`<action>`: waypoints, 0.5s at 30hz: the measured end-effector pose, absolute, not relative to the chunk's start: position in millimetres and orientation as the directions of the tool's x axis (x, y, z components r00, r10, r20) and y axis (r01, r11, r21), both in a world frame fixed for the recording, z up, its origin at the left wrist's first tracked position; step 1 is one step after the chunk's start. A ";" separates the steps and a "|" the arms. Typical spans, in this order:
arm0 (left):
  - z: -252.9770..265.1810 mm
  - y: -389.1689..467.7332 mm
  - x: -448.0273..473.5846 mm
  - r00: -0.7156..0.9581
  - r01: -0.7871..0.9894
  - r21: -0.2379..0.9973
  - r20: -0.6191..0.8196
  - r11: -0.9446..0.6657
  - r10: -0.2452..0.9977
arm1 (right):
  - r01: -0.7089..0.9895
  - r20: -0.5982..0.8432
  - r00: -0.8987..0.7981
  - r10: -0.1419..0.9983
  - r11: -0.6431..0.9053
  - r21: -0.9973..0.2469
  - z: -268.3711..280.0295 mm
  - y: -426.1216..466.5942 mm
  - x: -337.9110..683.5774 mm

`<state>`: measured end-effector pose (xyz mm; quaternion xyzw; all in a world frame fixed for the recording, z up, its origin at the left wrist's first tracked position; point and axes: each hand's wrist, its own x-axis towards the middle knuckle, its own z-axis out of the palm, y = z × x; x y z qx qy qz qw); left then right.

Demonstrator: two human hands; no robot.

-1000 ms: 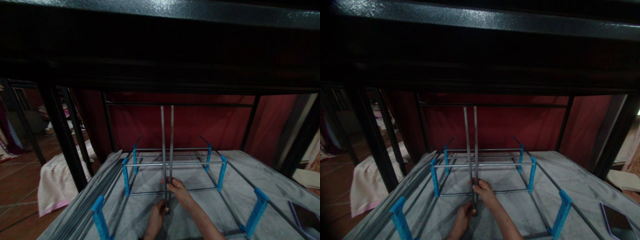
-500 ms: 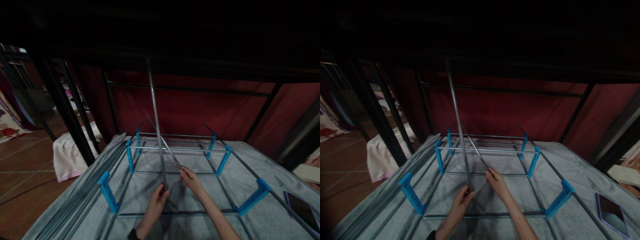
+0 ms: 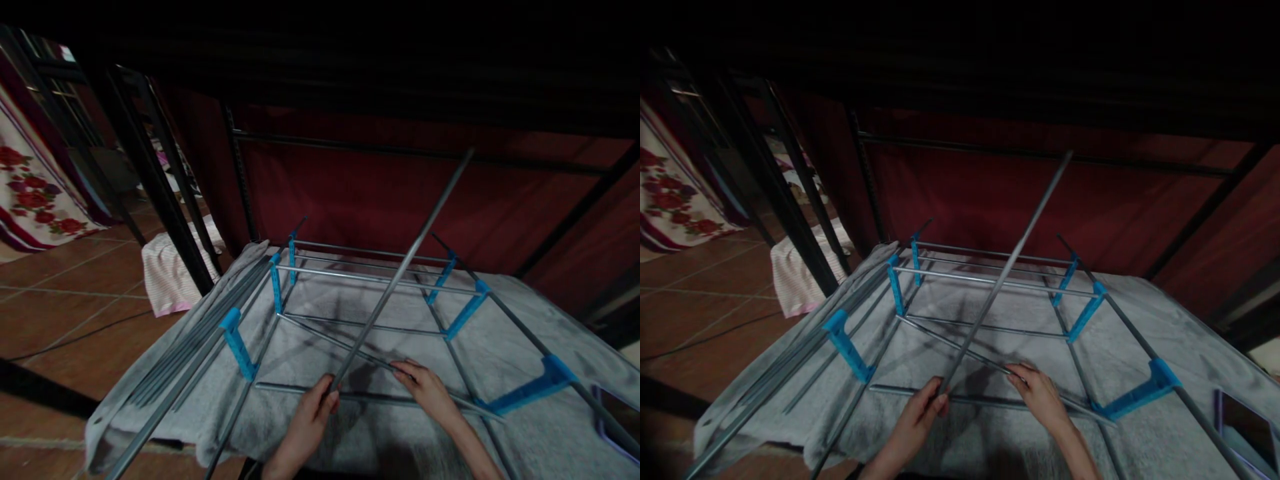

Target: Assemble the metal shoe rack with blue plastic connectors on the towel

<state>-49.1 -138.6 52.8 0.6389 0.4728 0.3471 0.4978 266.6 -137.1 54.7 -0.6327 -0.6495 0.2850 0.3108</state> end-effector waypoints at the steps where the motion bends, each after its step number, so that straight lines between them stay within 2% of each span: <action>1: 49.5 -139.6 -50.0 0.311 0.271 0.961 -0.033 -0.055 0.950 | 0.685 0.046 -0.015 0.999 0.044 -0.727 52.4 -138.8 267.5; 7: 29.1 -141.5 -56.4 0.231 0.315 0.949 -0.046 -0.030 0.972 | 0.775 0.082 -0.162 0.983 0.178 -0.606 40.8 -125.3 257.2; 12: 15.2 -137.6 -71.6 0.168 0.367 0.928 -0.002 -0.061 0.986 | 0.725 0.125 -0.189 0.974 0.224 -0.651 31.0 -112.3 254.6; 15: 4.4 -135.2 -92.6 0.124 0.439 0.890 0.080 -0.127 0.989 | 0.663 0.163 -0.127 0.978 0.206 -0.720 27.4 -108.3 252.1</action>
